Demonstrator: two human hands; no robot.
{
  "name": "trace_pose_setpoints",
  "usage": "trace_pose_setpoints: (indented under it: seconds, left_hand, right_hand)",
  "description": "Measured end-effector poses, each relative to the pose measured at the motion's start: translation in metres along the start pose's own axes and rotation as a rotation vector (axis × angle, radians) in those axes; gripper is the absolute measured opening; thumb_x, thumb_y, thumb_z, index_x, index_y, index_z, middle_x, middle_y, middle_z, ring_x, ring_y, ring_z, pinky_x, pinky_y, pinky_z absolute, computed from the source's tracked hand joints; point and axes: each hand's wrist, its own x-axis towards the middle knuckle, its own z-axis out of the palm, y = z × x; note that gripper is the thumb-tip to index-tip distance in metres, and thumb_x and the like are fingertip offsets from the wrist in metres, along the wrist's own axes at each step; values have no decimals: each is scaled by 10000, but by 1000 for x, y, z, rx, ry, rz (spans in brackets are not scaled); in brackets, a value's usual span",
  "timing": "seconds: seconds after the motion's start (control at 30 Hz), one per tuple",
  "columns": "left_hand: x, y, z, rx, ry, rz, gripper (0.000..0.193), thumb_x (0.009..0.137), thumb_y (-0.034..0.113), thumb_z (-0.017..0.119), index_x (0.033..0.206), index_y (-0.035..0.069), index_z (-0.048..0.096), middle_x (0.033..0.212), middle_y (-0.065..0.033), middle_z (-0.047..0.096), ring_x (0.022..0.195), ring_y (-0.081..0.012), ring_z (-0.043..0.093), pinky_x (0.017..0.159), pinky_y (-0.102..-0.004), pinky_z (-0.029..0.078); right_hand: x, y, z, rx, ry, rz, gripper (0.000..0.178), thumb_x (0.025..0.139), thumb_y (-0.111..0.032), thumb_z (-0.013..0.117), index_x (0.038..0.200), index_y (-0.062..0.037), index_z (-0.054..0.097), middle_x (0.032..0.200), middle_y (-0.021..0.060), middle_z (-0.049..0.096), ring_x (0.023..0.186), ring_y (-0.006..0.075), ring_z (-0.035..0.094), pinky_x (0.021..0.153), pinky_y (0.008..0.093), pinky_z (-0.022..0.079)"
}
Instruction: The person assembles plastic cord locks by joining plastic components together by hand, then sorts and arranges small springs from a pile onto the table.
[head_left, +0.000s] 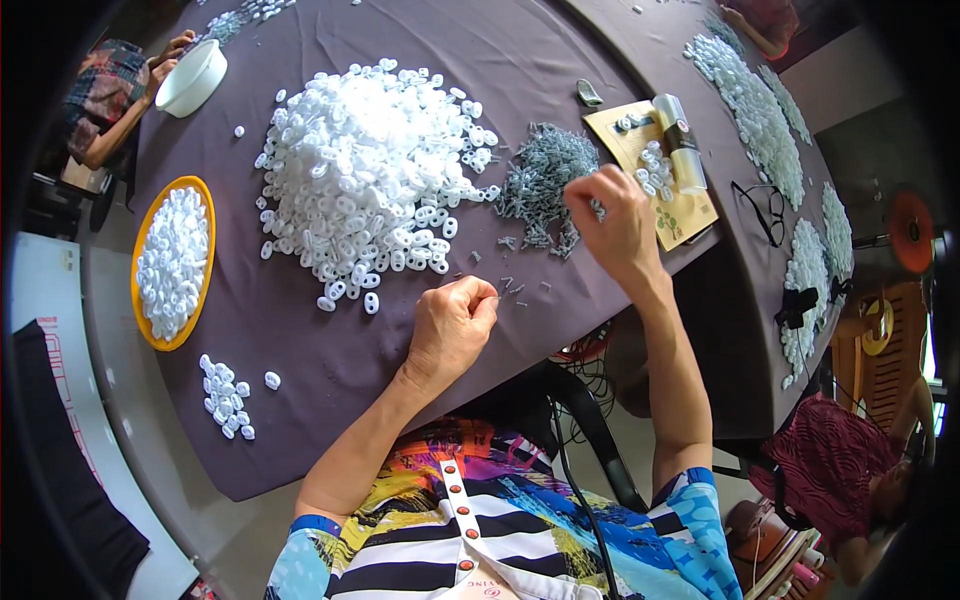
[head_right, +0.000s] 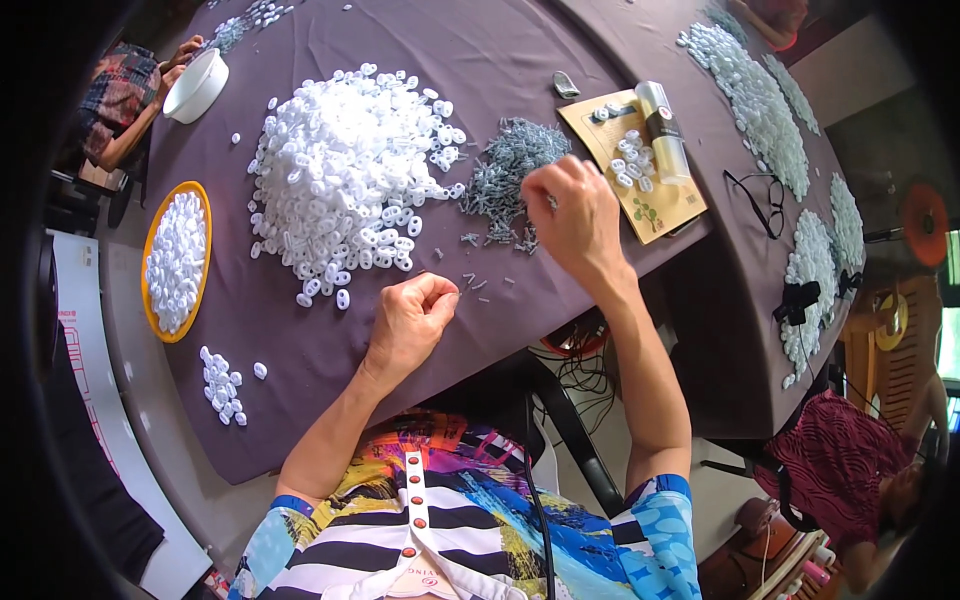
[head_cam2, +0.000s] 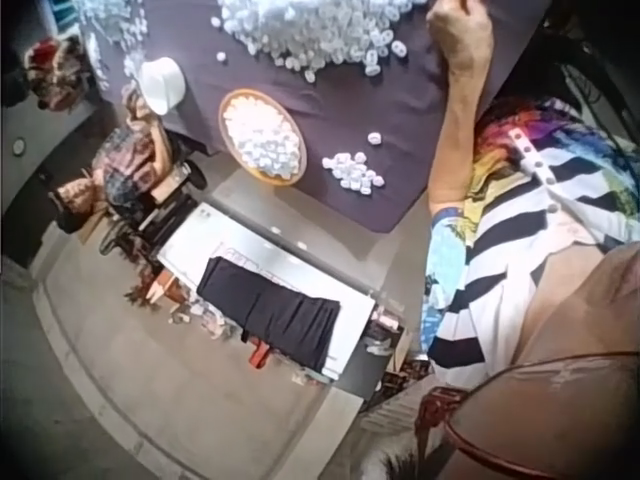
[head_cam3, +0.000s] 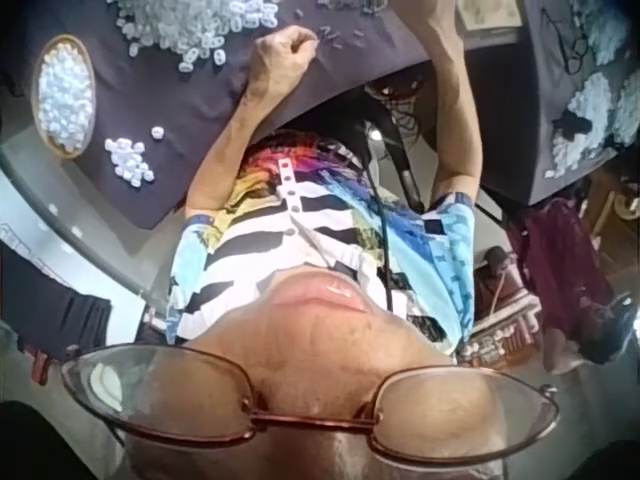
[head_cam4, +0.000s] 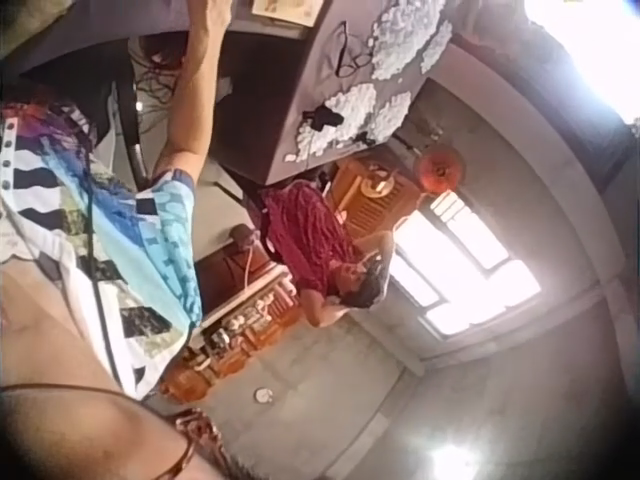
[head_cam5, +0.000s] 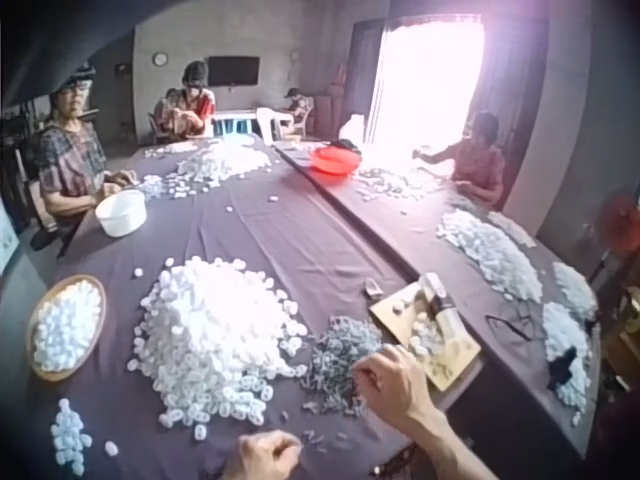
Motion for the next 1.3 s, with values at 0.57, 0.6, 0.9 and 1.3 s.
trace_pose_setpoints:
  seconds: [0.57,0.6,0.9,1.3]
  left_hand:
    - [-3,6,-5,-29,21,50,97,822,66,602,798,-26,623,642,-118,613,545,-198,592,521,-309,445]
    - [-2,6,-5,-30,23,49,97,822,66,602,798,-26,623,642,-118,613,545,-198,592,521,-309,445]
    - [-4,6,-6,-44,44,46,67,810,39,612,792,-23,626,656,-126,618,541,-186,589,514,-300,439]
    - [2,4,-5,-23,58,71,52,799,32,623,777,-15,629,592,-98,591,503,-126,559,482,-274,421]
  right_hand:
    - [105,52,54,-229,-206,12,112,791,-154,610,851,-116,696,872,89,645,861,296,606,765,407,480]
    - [107,53,56,-231,-230,-15,119,786,-149,605,850,-121,702,873,83,647,871,293,605,779,405,479]
    - [114,53,64,-377,-330,-122,125,776,-114,602,810,-125,723,854,54,665,913,260,599,840,387,463]
    - [126,42,62,-456,-372,-254,133,639,-169,583,657,-60,657,667,178,614,734,345,607,702,455,445]
